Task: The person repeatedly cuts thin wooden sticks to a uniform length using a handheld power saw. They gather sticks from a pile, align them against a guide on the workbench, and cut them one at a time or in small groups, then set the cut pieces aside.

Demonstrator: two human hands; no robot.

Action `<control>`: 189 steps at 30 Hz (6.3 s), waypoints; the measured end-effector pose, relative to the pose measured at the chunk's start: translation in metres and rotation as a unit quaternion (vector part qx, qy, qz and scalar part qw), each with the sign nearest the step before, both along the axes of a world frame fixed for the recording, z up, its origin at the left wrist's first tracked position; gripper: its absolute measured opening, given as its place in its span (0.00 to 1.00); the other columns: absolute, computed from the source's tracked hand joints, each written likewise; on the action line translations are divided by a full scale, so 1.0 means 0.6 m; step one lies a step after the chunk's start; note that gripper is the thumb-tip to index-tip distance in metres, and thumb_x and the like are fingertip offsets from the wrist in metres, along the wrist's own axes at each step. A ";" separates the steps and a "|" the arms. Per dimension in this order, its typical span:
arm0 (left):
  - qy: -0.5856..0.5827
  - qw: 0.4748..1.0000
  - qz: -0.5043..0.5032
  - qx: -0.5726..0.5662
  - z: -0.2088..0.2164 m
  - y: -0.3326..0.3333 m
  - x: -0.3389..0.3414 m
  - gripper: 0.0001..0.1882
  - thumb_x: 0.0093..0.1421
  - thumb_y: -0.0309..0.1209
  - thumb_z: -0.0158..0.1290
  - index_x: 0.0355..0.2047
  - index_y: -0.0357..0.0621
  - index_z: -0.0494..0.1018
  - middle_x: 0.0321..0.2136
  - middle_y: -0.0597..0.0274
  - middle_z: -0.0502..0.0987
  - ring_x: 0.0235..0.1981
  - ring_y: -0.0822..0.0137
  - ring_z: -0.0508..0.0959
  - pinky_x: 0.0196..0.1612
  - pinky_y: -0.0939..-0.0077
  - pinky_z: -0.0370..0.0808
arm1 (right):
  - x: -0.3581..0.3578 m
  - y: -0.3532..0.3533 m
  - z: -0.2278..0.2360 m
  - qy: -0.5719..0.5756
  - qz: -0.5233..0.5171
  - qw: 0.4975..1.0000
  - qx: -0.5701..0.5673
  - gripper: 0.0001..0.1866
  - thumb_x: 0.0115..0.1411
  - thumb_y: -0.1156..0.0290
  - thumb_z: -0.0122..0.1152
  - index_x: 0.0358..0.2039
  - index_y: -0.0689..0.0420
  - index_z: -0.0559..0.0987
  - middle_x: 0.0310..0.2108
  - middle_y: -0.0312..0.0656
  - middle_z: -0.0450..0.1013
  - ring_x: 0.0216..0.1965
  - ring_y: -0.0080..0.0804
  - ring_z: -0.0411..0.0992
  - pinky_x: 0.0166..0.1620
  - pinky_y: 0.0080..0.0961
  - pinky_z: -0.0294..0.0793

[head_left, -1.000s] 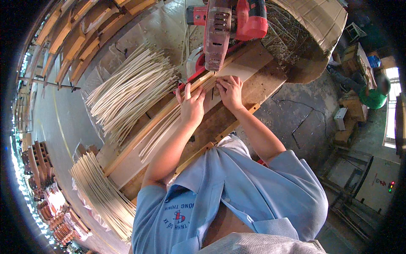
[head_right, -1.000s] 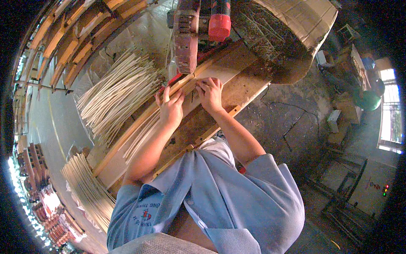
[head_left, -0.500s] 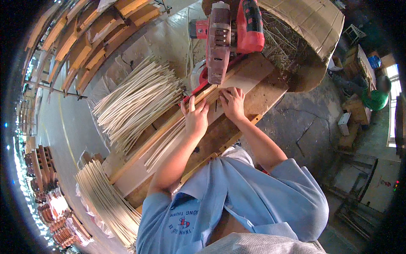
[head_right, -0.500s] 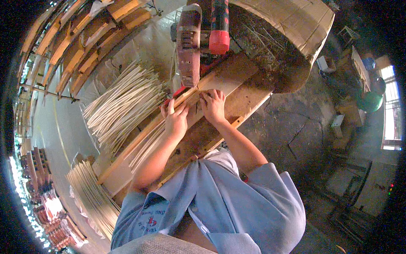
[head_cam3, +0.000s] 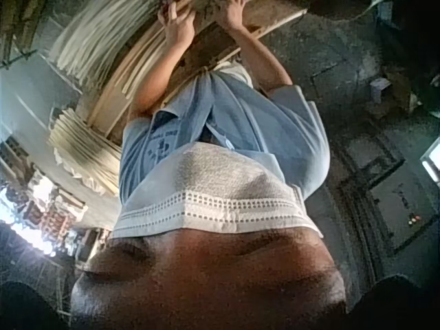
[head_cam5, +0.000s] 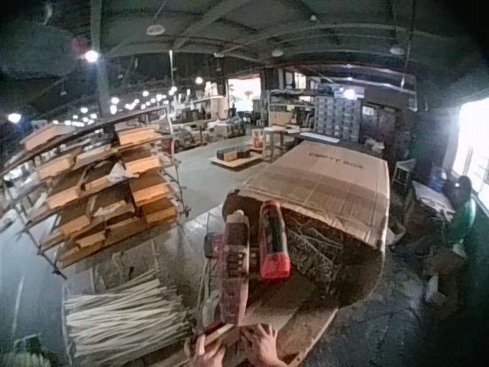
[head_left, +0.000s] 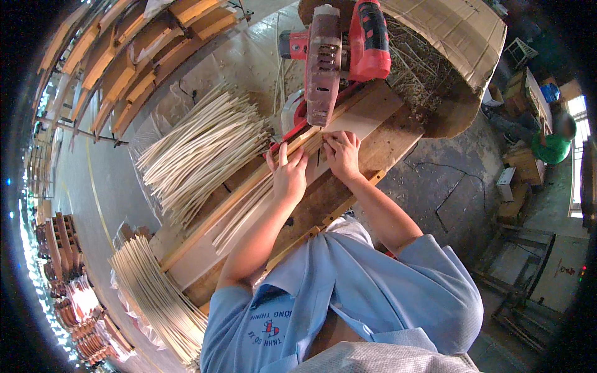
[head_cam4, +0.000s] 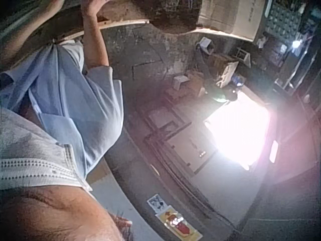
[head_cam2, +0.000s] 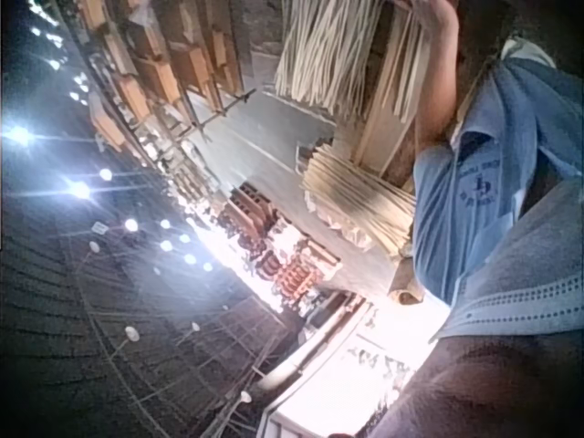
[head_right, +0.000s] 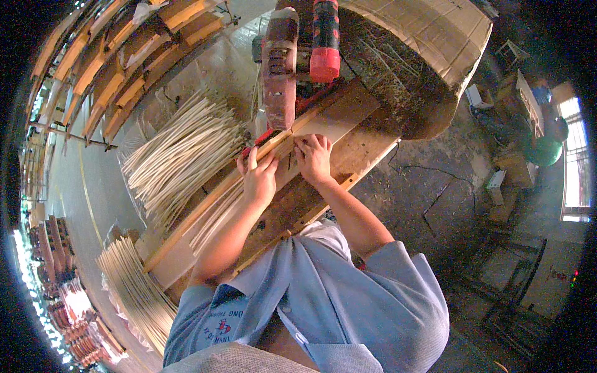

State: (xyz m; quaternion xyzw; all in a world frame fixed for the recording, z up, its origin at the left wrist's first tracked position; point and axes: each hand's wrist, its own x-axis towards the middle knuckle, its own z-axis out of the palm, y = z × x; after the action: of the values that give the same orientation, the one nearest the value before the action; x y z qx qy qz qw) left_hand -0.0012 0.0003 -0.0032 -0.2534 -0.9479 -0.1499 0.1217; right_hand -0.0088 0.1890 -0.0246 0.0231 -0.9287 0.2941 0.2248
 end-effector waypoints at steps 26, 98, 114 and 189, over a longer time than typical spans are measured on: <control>0.006 1.000 0.004 -0.003 -0.003 -0.002 0.004 0.14 0.64 0.31 0.48 0.44 0.45 0.81 0.55 0.64 0.78 0.66 0.47 0.62 0.68 0.24 0.46 | 0.015 -0.015 0.025 -0.014 0.059 0.992 0.109 0.22 0.60 0.66 0.58 0.56 0.54 0.78 0.59 0.42 0.68 0.60 0.49 0.61 0.64 0.51 0.57; -0.017 0.999 -0.005 -0.029 -0.030 -0.002 0.007 0.18 0.62 0.36 0.51 0.50 0.45 0.80 0.63 0.59 0.70 0.70 0.43 0.57 0.65 0.22 0.54 | -0.373 0.263 0.445 -0.128 0.133 0.969 -0.163 0.22 0.69 0.54 0.55 0.55 0.56 0.76 0.49 0.37 0.74 0.49 0.30 0.71 0.53 0.32 0.68; 0.095 0.995 -0.018 0.032 -0.043 0.003 -0.012 0.15 0.65 0.32 0.51 0.51 0.52 0.78 0.55 0.68 0.78 0.63 0.47 0.68 0.63 0.25 0.58 | -0.284 0.192 0.468 -0.032 0.124 0.963 -0.236 0.18 0.65 0.61 0.61 0.53 0.53 0.80 0.54 0.47 0.75 0.53 0.33 0.72 0.57 0.32 0.68; -0.011 0.998 -0.020 -0.065 -0.016 -0.009 -0.009 0.24 0.61 0.32 0.53 0.59 0.54 0.75 0.57 0.64 0.77 0.67 0.43 0.64 0.64 0.26 0.55 | 0.058 0.007 0.322 0.089 -0.005 0.985 -0.146 0.13 0.63 0.75 0.52 0.48 0.51 0.76 0.46 0.59 0.69 0.46 0.59 0.72 0.47 0.46 0.74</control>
State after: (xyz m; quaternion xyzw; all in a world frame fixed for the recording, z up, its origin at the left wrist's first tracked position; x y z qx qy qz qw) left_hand -0.0064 -0.0049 -0.0131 -0.2781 -0.9516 -0.0934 0.0915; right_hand 0.0259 0.1929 0.1685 0.0116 -0.8520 0.4224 0.3091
